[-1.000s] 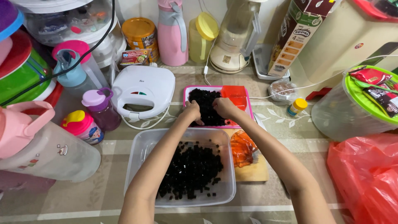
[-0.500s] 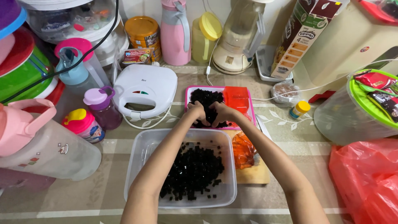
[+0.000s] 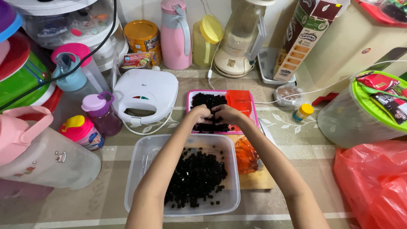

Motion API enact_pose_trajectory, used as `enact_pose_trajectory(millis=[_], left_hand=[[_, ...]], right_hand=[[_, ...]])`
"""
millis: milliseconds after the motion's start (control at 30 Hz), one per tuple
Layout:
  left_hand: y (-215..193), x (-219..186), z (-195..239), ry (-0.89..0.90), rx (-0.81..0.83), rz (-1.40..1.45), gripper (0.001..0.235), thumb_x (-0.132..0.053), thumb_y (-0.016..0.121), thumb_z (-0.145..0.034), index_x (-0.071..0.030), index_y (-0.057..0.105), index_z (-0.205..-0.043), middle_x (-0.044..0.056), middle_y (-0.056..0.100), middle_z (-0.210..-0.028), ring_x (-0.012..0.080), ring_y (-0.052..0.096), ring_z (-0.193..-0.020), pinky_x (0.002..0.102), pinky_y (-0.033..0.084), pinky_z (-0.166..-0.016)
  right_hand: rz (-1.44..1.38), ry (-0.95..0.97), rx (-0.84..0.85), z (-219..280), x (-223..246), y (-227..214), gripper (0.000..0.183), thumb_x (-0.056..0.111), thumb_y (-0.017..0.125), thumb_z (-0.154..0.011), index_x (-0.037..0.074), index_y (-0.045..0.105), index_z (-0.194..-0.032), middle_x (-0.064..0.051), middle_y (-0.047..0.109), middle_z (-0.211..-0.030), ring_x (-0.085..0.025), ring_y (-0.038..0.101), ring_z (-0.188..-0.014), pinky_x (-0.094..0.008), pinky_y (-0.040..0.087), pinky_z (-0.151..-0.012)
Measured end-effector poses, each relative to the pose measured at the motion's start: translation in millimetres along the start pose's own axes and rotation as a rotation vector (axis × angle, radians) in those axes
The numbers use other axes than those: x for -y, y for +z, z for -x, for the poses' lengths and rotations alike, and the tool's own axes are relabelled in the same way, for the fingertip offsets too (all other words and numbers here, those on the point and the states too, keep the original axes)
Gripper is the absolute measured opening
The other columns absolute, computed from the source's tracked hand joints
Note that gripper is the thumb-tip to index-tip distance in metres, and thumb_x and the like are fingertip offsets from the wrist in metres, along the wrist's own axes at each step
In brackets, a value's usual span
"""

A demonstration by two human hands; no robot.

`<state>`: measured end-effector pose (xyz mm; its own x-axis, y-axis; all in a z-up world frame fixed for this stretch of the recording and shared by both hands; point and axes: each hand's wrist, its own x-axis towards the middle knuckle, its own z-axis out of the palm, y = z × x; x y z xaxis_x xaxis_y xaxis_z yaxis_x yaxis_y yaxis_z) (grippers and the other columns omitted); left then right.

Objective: The person cuts a block of red jelly into small cubes using a knife on a wooden cutting board. They then transfer the cut jelly pieces into a clear plastic container and add black jelly cubes from a tray.

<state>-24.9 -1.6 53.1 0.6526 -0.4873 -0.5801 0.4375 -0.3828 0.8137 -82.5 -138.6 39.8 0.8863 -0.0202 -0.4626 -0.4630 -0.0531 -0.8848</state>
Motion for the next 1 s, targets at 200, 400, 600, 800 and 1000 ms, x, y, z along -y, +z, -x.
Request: enact_pose_trajectory(millis=[200,400,600,800,1000], left_hand=[[7,-5,-6,0.043,-0.034,0.095,0.063,0.019,0.056,-0.088,0.015,0.035,-0.147,0.040,0.016,-0.158,0.0535,0.042,-0.135,0.060,0.059,-0.087],[9,-33,18,0.060,-0.109,0.291,0.053,-0.001,0.053,-0.101,0.012,0.035,-0.149,0.036,0.012,-0.160,0.0525,0.041,-0.136,0.061,0.061,-0.086],[5,-29,-16,0.109,-0.184,0.378,0.051,-0.007,0.054,-0.102,0.013,0.038,-0.146,0.038,0.013,-0.155,0.0521,0.049,-0.123,0.063,0.063,-0.073],[6,-11,-27,0.132,-0.164,0.495,0.046,-0.006,0.049,-0.103,0.014,0.039,-0.143,0.037,0.030,-0.140,0.0465,0.062,-0.103,0.061,0.063,-0.068],[0,-21,-19,0.239,-0.119,0.485,0.041,-0.008,0.049,-0.104,0.015,0.044,-0.137,0.034,0.050,-0.117,0.0419,0.068,-0.085,0.059,0.062,-0.066]], right_hand=[[-0.238,-0.009,-0.011,-10,8,-7,0.045,-0.006,0.057,-0.086,-0.002,0.064,-0.130,-0.015,0.063,-0.099,-0.027,0.064,-0.088,-0.043,0.064,-0.072],[-0.354,-0.060,-0.061,-8,34,-14,0.039,-0.006,0.063,-0.090,-0.011,0.061,-0.128,-0.022,0.053,-0.108,-0.032,0.060,-0.099,-0.050,0.063,-0.071],[-0.377,-0.108,-0.099,-48,23,-25,0.038,-0.007,0.066,-0.090,-0.021,0.055,-0.123,-0.031,0.047,-0.113,-0.039,0.056,-0.104,-0.054,0.061,-0.072],[-0.414,-0.108,-0.119,-4,41,-3,0.039,-0.009,0.066,-0.090,-0.024,0.053,-0.123,-0.032,0.043,-0.116,-0.040,0.054,-0.107,-0.056,0.060,-0.072],[-0.493,-0.185,-0.039,1,52,-13,0.033,-0.011,0.066,-0.089,-0.024,0.054,-0.117,-0.032,0.046,-0.110,-0.041,0.057,-0.099,-0.057,0.060,-0.071]])
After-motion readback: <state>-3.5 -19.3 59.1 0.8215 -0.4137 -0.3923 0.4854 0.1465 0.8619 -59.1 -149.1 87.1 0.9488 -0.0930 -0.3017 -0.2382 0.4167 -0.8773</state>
